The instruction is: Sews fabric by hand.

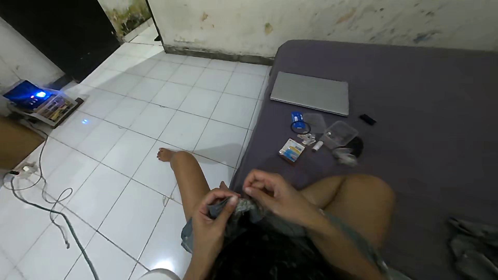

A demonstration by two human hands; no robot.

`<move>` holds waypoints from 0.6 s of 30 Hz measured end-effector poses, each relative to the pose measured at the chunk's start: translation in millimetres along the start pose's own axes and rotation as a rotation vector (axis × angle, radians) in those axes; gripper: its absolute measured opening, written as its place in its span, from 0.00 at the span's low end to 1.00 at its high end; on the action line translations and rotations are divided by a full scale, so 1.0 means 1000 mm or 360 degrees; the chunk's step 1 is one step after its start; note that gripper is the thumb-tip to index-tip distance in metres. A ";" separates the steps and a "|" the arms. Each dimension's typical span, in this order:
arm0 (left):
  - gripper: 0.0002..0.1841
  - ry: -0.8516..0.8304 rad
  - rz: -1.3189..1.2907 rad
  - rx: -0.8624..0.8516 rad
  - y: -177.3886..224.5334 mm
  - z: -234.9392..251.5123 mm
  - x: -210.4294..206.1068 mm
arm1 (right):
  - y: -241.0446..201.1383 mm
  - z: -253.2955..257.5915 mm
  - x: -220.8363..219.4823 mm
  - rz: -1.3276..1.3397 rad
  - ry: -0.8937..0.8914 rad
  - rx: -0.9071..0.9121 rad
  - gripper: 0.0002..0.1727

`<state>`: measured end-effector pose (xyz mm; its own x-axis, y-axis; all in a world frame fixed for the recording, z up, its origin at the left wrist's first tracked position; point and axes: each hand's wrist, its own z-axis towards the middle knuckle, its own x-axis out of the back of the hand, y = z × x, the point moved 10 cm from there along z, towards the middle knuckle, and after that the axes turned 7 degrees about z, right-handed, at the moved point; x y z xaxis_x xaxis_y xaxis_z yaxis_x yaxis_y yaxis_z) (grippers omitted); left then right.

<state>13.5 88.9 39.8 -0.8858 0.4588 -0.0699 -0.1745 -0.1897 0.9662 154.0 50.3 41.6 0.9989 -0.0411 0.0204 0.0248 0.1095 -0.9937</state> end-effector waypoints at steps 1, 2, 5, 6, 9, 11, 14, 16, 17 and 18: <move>0.04 0.0014 0.0023 -0.0005 0.001 0.000 0.001 | 0.000 -0.001 0.000 0.0014 0.0010 -0.0002 0.04; 0.04 0.0038 0.0037 -0.0004 0.001 0.001 0.003 | -0.001 -0.003 0.002 0.0036 0.0056 0.0016 0.03; 0.05 0.0123 0.0073 0.0033 0.001 0.001 0.007 | -0.006 -0.013 0.007 0.0084 0.0244 0.0086 0.02; 0.06 0.0161 0.0064 0.0051 -0.001 0.000 0.008 | -0.009 -0.018 0.007 0.0059 0.0298 0.0130 0.02; 0.08 0.0304 0.0007 0.0076 -0.005 -0.002 0.009 | -0.017 -0.030 0.002 -0.0122 0.0413 0.0307 0.03; 0.08 0.0352 -0.0028 0.0074 -0.006 -0.004 0.008 | -0.021 -0.033 0.000 -0.0197 0.0441 0.0378 0.04; 0.07 0.0268 -0.0009 0.0049 0.001 0.000 0.005 | -0.022 -0.029 -0.001 -0.0173 0.0323 0.0355 0.04; 0.05 0.0130 0.0013 0.0015 0.007 0.002 0.001 | -0.019 -0.024 -0.001 -0.0096 0.0218 0.0258 0.04; 0.05 0.0084 0.0023 0.0004 0.009 0.003 -0.001 | -0.017 -0.022 0.000 -0.0049 0.0171 0.0221 0.04; 0.04 0.0053 0.0028 0.0001 0.010 0.003 -0.002 | -0.017 -0.020 0.001 0.0002 0.0134 0.0209 0.04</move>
<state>14.9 88.2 50.0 -0.9026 0.4261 -0.0614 -0.1587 -0.1968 0.9675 153.4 28.9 56.0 0.9924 -0.1231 0.0047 0.0342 0.2383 -0.9706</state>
